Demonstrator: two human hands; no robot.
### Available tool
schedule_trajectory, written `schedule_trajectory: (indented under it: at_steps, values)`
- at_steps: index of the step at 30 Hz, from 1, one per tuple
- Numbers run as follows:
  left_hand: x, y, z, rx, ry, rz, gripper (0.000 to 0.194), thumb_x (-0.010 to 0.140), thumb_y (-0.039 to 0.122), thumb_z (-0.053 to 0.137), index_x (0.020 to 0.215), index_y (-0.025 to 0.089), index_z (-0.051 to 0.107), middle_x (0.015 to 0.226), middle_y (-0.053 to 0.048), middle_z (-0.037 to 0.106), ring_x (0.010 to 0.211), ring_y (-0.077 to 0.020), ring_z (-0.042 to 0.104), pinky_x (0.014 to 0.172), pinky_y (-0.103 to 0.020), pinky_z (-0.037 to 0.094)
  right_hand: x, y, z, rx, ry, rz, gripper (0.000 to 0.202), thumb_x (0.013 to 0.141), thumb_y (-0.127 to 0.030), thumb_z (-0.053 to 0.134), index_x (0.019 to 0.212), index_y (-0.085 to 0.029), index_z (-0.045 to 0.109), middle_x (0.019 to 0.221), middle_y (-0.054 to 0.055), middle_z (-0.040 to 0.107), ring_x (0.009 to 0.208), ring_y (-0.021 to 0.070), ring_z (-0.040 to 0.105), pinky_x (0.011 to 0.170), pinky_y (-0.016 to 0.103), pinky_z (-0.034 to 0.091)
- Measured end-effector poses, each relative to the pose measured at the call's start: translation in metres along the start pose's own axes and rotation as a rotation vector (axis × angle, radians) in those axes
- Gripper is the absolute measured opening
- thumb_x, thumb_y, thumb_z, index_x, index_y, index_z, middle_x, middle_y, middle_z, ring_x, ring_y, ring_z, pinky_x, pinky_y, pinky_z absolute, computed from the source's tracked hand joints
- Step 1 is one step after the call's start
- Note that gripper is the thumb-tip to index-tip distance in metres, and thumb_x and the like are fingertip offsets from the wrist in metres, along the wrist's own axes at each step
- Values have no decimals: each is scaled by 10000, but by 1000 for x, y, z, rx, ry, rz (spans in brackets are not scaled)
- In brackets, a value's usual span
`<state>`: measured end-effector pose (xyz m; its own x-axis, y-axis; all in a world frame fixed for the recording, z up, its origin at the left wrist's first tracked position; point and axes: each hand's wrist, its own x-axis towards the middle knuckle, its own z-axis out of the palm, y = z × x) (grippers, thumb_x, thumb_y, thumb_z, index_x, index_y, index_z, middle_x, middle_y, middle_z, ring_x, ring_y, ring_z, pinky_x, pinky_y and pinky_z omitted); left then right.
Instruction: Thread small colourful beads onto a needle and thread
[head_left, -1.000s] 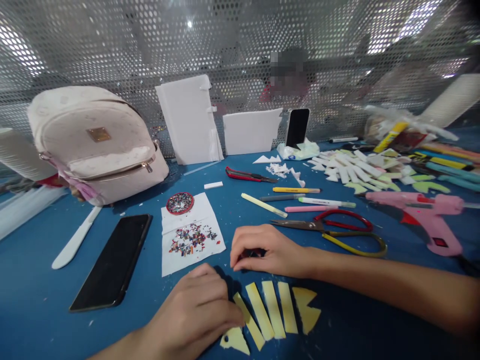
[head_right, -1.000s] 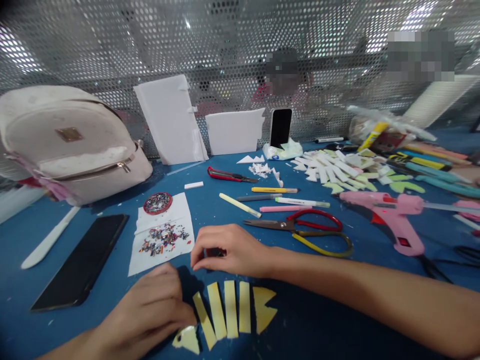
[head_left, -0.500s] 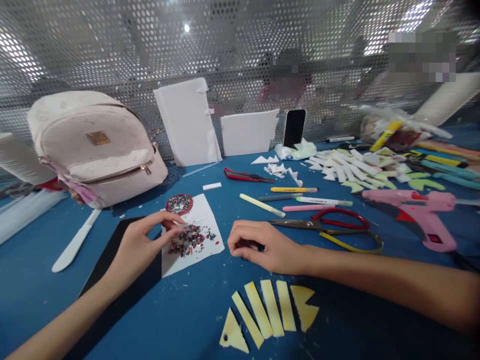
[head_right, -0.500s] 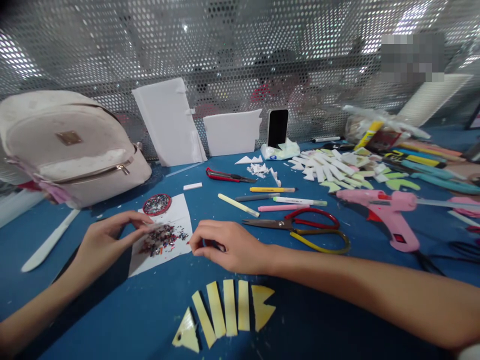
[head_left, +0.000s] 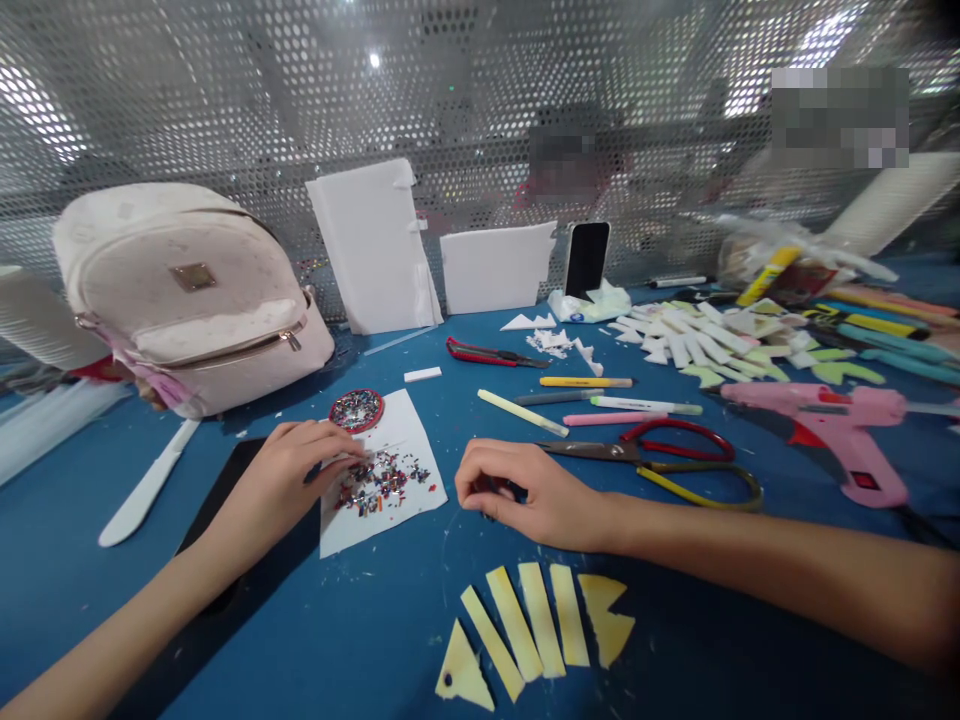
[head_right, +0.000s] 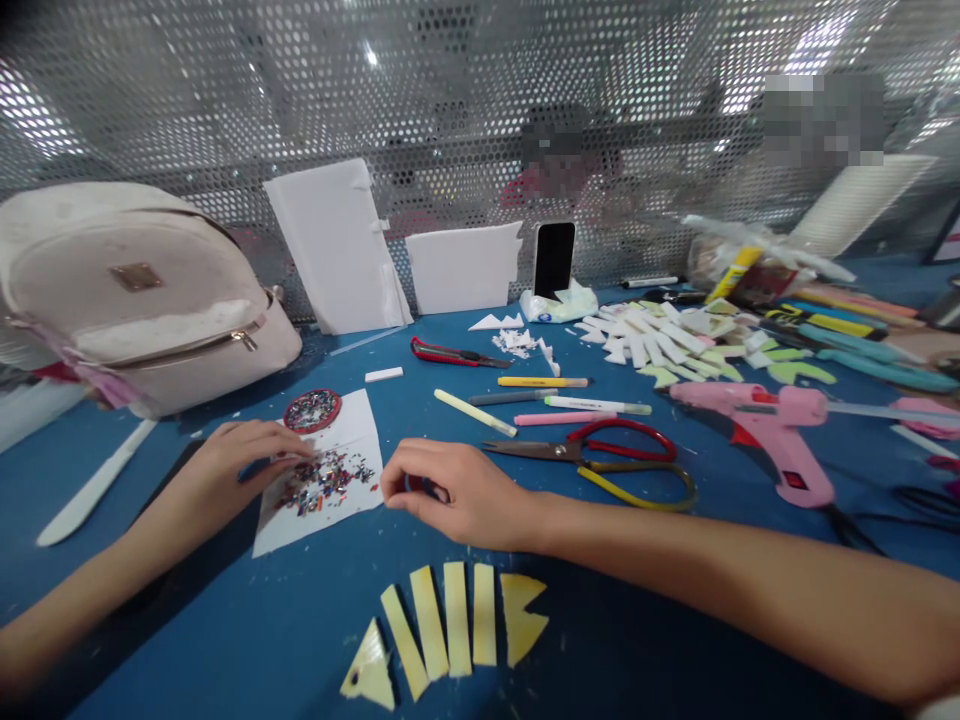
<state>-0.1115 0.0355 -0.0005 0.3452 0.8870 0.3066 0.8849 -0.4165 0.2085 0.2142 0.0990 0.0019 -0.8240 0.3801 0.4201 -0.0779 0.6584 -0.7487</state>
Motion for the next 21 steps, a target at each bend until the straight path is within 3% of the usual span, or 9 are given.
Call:
schedule_trajectory:
  at_steps: [21]
  values:
    - [1,1,1,-22,-66,2,121,987,283,596,984,271,717,1067,-20,753,986,-221,659,874,-352,438,1,-2,0,-24,-19,15,80,976,-121,571,921,-167,608,900,19,590,703,96,495,630,217,420]
